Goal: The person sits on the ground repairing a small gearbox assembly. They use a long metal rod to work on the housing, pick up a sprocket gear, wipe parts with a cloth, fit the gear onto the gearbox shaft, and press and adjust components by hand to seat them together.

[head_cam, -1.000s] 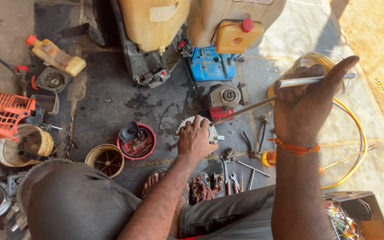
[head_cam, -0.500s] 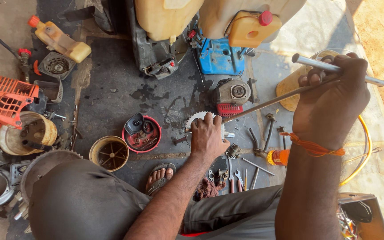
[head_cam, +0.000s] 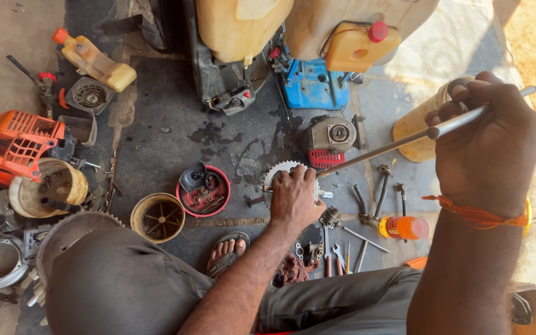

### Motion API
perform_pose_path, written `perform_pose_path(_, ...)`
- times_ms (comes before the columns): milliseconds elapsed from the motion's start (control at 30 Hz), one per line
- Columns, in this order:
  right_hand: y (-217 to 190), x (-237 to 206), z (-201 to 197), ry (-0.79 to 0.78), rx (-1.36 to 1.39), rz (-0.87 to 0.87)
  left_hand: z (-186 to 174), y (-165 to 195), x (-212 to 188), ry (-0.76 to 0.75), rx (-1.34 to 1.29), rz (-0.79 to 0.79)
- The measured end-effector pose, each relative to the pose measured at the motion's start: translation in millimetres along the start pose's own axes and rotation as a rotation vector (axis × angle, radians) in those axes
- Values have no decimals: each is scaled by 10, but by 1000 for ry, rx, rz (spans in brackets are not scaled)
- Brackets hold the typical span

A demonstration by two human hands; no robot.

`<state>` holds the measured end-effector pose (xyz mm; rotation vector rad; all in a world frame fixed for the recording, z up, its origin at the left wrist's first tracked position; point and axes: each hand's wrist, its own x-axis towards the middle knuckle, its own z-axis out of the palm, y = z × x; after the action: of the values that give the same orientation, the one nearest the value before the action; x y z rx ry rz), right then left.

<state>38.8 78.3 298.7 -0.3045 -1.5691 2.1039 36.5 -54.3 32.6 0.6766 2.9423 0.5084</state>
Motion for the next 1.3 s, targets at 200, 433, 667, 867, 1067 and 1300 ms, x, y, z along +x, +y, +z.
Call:
perform_pose_path(200, 87, 14, -56, 11, 19, -48, -62, 9, -10, -82, 24, -25)
perform_pose_path(433, 163, -25, 45, 292, 35, -126, -45, 3, -4, -54, 13, -14)
perform_pose_path(667, 138, 30, -115, -103, -48, -44, -2, -9, 3, -54, 6, 11)
perform_pose_path(867, 43, 180, -282, -313, -141, 55, 87, 50, -12, -33, -60, -23)
perform_pose_path(1067, -161, 262, -194, -539, -211, 271, 160, -54, 12, -72, -59, 72)
perform_pose_path(1300, -563, 315, -22, -921, -823, 276, -220, -107, 6, 94, -150, 207)
